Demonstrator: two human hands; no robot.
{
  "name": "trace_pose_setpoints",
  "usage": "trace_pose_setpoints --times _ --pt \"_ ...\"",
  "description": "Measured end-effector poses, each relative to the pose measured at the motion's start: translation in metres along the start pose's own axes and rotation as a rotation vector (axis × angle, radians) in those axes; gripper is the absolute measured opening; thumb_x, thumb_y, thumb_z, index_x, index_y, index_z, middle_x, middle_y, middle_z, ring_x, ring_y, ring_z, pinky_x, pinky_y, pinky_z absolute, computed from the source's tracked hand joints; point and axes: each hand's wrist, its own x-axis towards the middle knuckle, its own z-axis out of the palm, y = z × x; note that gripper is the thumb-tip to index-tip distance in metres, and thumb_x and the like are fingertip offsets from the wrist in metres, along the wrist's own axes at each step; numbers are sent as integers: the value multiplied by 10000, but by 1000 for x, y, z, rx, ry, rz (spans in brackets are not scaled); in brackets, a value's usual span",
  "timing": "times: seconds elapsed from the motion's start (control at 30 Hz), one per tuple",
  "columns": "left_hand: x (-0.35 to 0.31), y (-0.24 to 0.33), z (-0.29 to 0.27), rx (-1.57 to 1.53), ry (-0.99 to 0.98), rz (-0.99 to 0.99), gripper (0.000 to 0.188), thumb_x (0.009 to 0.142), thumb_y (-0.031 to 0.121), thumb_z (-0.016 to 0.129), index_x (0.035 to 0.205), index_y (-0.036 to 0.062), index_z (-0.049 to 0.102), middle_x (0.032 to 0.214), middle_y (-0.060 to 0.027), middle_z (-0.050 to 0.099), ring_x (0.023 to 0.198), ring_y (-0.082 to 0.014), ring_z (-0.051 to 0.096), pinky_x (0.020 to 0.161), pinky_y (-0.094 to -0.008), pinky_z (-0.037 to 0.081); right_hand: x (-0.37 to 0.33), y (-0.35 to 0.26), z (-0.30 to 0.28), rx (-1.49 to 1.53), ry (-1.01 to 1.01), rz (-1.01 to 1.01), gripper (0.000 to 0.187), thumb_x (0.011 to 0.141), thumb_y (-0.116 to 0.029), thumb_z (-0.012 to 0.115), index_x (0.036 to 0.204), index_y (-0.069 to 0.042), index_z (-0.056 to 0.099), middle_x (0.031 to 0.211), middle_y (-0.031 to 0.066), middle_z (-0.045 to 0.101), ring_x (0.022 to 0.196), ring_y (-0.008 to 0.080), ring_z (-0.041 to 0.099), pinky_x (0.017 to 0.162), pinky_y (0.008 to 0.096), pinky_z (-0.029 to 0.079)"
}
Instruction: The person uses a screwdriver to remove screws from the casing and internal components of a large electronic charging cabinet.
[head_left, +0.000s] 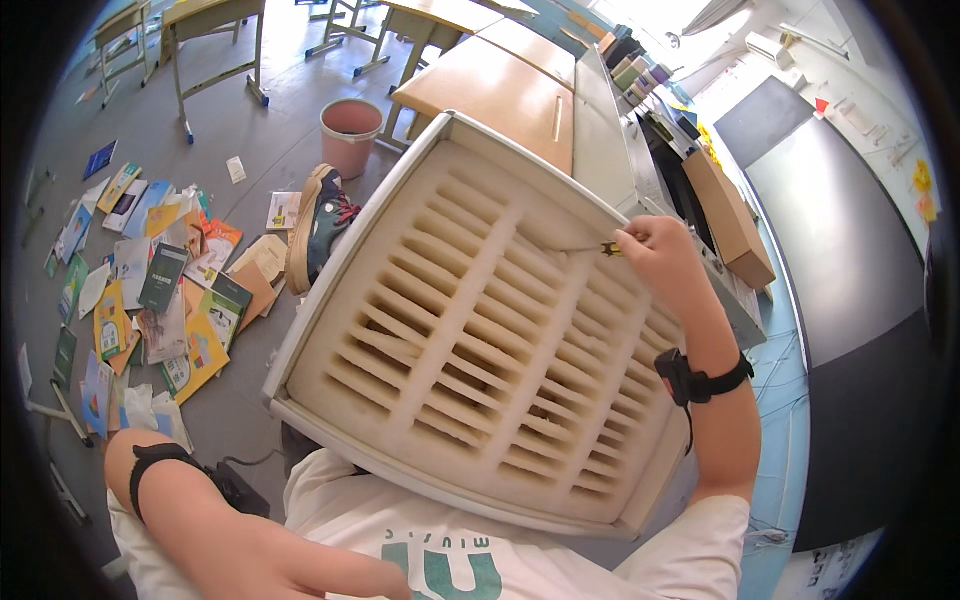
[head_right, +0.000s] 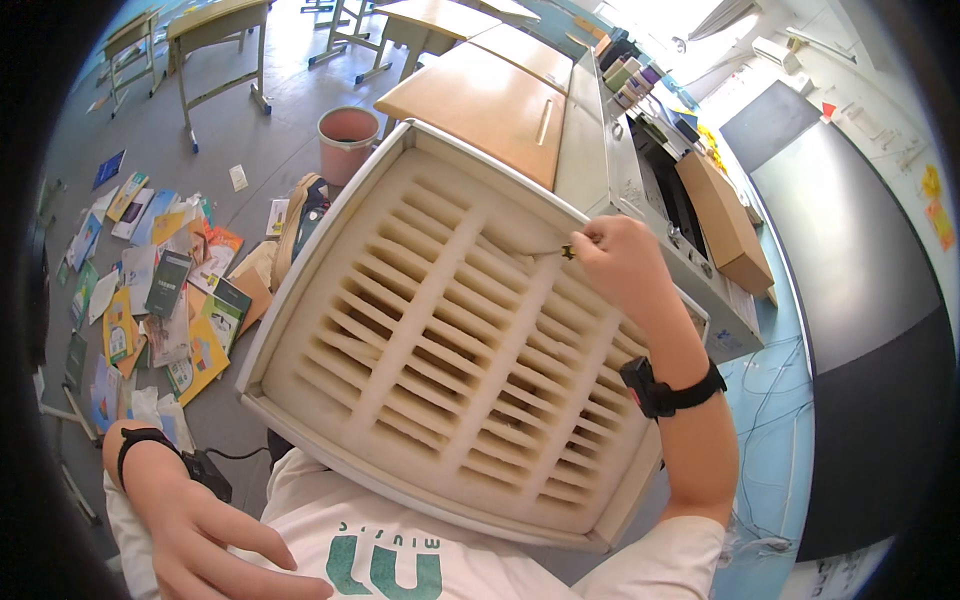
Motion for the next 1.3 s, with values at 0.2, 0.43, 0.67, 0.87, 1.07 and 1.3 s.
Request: trace_pose_setpoints --times 0.2,0.43,0.67,0.87,1.07,1.3 --pt "8 -3 5 -113 -11 -83 160 866 91 641 1003 58 718 996 -91 659 748 -231 629 589 -325 469 40 -17 18 -336 -227 -128 257 796 -162 591 756 89 628 721 304 613 721 453 630 708 461 517" --pt "-12 -13 2 -8 -63 -106 205 823 42 647 1018 30 705 943 -108 648 746 -230 612 616 -345 457 29 28 18 132 -262 179 284 820 -187 634 817 94 672 633 176 605 549 276 581 554 384 465" --pt "-22 -20 -3 77 -180 -177 243 937 153 571 1124 136 725 1023 -40 693 814 -144 660 672 -272 456 -16 57 19 717 -121 460 173 933 -170 629 866 -11 634 552 -63 410 412 38 304 386 248 213" --pt "-21 -22 0 80 -181 -201 248 910 146 584 1110 141 729 951 -16 706 758 -134 659 643 -259 450 -29 66 23 850 -79 472 154 936 -156 627 897 -8 632 569 -58 413 425 37 306 394 242 209" --pt "-20 -22 4 62 -181 -232 264 861 138 619 1102 131 725 922 -13 708 741 -138 660 637 -268 446 -35 75 22 983 -73 463 157 937 -159 628 904 -5 630 614 -49 441 441 36 311 396 234 221" --pt "-43 -22 -2 143 -366 -330 509 797 207 660 1287 73 622 1219 -179 582 1178 -340 538 995 -534 399 -38 75 18 1134 -54 398 184 950 -157 628 930 24 641 619 -41 441 445 37 316 386 231 226"
